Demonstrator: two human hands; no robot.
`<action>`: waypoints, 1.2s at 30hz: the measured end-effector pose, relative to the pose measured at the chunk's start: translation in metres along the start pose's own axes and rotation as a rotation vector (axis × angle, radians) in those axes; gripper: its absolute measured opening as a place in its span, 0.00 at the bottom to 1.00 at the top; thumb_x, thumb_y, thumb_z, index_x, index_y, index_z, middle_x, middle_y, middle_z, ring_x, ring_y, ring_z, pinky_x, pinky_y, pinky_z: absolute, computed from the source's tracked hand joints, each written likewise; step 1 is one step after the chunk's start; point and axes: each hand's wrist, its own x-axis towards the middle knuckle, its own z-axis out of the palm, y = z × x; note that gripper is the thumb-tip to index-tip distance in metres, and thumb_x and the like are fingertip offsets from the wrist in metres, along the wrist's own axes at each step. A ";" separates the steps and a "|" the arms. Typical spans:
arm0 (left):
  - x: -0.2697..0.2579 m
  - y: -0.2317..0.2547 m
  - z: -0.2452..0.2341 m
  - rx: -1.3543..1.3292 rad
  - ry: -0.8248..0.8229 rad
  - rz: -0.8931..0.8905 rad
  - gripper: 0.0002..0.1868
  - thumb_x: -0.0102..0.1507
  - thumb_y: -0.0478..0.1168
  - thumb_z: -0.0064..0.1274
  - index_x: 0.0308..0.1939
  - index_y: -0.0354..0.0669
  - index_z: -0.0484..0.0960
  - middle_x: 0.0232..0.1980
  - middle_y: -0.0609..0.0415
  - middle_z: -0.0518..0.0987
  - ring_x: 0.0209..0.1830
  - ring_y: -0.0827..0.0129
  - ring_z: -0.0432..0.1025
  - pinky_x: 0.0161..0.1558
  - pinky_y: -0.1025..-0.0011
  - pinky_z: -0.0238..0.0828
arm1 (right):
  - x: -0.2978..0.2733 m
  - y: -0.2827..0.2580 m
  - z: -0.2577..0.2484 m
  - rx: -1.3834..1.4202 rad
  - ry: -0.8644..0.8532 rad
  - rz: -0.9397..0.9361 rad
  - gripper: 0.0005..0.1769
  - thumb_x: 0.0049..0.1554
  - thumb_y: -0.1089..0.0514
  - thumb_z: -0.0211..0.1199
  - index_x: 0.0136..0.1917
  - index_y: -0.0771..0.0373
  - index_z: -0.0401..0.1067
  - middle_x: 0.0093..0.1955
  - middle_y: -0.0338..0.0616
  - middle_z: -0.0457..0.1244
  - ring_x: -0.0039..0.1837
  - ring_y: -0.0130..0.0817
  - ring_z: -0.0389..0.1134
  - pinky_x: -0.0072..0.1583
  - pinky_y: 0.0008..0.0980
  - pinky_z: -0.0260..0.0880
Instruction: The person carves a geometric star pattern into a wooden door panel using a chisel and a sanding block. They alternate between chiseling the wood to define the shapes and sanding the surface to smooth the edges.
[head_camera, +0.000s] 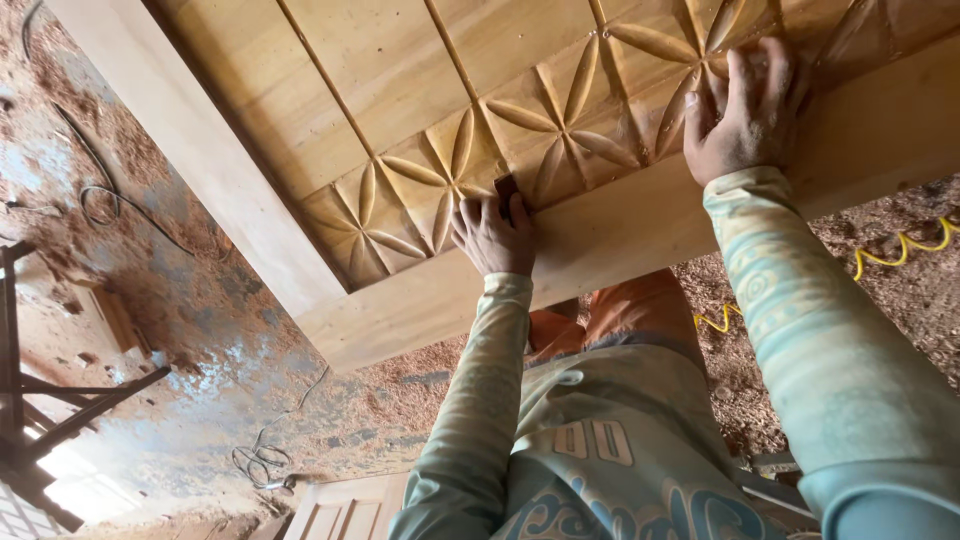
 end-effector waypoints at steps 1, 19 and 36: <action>0.001 -0.001 0.001 0.009 -0.026 -0.027 0.15 0.60 0.51 0.60 0.42 0.45 0.84 0.51 0.44 0.73 0.58 0.44 0.64 0.58 0.46 0.57 | 0.003 0.000 0.000 0.003 -0.001 -0.002 0.28 0.62 0.58 0.64 0.73 0.63 0.61 0.77 0.59 0.50 0.78 0.67 0.49 0.79 0.68 0.53; 0.022 0.007 0.013 -0.064 0.003 -0.061 0.12 0.63 0.51 0.56 0.44 0.53 0.87 0.49 0.49 0.73 0.58 0.49 0.65 0.60 0.46 0.58 | 0.013 -0.011 -0.010 -0.039 -0.093 0.078 0.33 0.68 0.52 0.63 0.81 0.60 0.58 0.81 0.67 0.47 0.80 0.75 0.47 0.78 0.69 0.48; 0.011 0.004 0.017 -0.035 0.023 -0.016 0.09 0.61 0.47 0.58 0.40 0.49 0.84 0.54 0.44 0.74 0.64 0.45 0.65 0.65 0.44 0.58 | 0.001 -0.009 -0.010 -0.036 -0.087 0.056 0.28 0.67 0.55 0.58 0.78 0.62 0.60 0.77 0.68 0.49 0.76 0.71 0.52 0.78 0.62 0.54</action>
